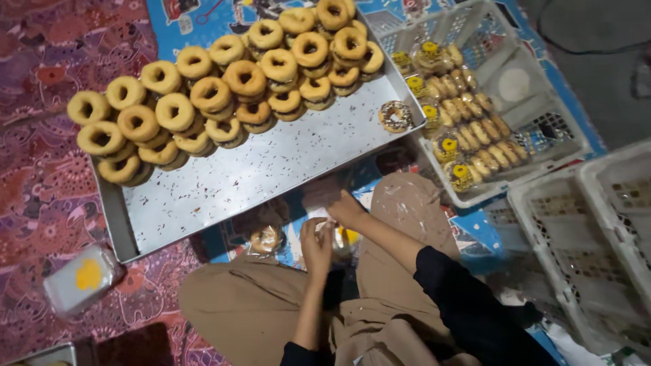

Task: The person sits on the floor and repeatedly picks doughnuts from a metal tray, places them into small clear plastic bags, and then puts the filled bags into a white plastic crate. The doughnuts include plain and chocolate-sprinkled varieties.

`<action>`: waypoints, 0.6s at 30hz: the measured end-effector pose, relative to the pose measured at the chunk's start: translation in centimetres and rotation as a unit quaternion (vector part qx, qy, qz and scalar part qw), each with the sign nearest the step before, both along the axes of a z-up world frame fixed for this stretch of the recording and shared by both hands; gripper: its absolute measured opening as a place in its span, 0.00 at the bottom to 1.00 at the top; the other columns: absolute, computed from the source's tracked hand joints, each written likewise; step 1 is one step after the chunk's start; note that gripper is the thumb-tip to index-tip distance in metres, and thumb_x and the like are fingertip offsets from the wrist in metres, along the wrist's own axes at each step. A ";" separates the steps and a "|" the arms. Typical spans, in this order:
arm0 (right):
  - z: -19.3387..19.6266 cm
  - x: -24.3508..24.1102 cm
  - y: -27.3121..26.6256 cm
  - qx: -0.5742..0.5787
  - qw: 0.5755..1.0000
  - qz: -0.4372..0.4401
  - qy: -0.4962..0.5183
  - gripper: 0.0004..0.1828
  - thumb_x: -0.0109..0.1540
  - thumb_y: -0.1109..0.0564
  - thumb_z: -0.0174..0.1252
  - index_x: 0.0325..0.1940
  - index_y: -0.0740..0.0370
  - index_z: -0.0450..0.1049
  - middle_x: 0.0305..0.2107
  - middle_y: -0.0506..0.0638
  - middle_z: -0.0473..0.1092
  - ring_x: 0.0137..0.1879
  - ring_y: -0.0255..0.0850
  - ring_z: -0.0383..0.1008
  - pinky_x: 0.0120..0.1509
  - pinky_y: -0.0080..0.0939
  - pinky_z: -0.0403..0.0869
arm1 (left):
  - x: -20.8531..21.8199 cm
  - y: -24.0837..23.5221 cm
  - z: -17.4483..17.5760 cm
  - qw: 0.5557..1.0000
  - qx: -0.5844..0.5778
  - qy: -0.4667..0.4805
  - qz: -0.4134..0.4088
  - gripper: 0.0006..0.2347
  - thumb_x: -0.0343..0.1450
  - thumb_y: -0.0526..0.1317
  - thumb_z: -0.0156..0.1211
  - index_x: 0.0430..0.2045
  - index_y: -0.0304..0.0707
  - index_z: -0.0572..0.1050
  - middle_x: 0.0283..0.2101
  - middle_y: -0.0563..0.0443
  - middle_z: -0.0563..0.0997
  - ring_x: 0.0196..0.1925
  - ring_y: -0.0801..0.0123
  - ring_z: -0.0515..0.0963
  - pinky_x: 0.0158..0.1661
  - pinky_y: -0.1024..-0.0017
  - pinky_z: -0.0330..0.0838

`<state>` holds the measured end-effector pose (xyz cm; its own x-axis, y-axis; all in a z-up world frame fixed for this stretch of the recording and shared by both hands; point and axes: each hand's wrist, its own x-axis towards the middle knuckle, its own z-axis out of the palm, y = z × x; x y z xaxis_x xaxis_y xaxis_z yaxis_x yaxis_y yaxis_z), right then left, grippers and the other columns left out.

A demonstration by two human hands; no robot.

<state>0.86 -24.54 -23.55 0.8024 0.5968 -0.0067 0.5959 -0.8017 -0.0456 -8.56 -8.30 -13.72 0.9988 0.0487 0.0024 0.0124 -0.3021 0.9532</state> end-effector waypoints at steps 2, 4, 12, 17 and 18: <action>0.8 -0.5 0.0 0.008 1.000 0.001 -0.001 0.14 0.49 0.52 0.63 0.35 0.58 0.80 0.32 0.52 0.76 0.41 0.44 0.76 0.51 0.56 0.64 | 0.9 -0.2 -2.6 0.998 -0.025 -0.041 0.037 0.11 0.73 0.39 0.60 0.44 0.32 0.76 0.47 0.41 0.77 0.50 0.58 0.77 0.46 0.64 0.73; 2.4 -1.9 0.0 0.007 0.999 -0.012 0.048 0.07 0.57 0.55 0.60 0.25 0.49 0.80 0.30 0.50 0.77 0.46 0.45 0.76 0.63 0.59 0.64 | 2.5 -0.3 -4.6 0.998 -0.034 -0.018 0.053 0.15 0.72 0.41 0.63 0.49 0.31 0.73 0.51 0.38 0.77 0.53 0.58 0.76 0.49 0.64 0.72; 16.6 -10.0 -1.1 0.077 0.979 -0.158 -0.099 0.28 0.48 0.45 0.61 0.50 0.57 0.78 0.50 0.60 0.72 0.67 0.61 0.62 0.66 0.82 0.48 | -1.1 -4.8 4.2 0.972 0.111 -0.133 -0.161 0.16 0.80 0.44 0.51 0.61 0.44 0.76 0.64 0.43 0.79 0.68 0.58 0.75 0.66 0.58 0.67; 25.0 -10.9 -0.9 0.309 0.935 -0.175 0.009 0.42 0.60 0.53 0.63 0.75 0.67 0.56 0.71 0.63 0.57 0.79 0.56 0.52 0.77 0.79 0.36 | -1.0 -6.0 8.9 0.961 -0.222 -0.165 0.005 0.33 0.75 0.51 0.60 0.73 0.37 0.53 0.75 0.40 0.54 0.73 0.56 0.56 0.63 0.55 0.59; 26.2 -11.4 -0.1 0.287 0.946 -0.113 0.097 0.38 0.58 0.55 0.64 0.71 0.63 0.61 0.68 0.60 0.61 0.78 0.54 0.54 0.77 0.80 0.35 | -0.2 -5.0 8.6 0.928 -0.367 -0.049 0.038 0.27 0.75 0.50 0.58 0.67 0.38 0.61 0.69 0.41 0.62 0.64 0.58 0.63 0.58 0.58 0.63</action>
<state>-10.52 -24.68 2.61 0.9272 0.3594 0.1058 0.3471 -0.7179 -0.6034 -8.77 -13.29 -5.14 0.9892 0.1429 0.0319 -0.0909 0.4281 0.8991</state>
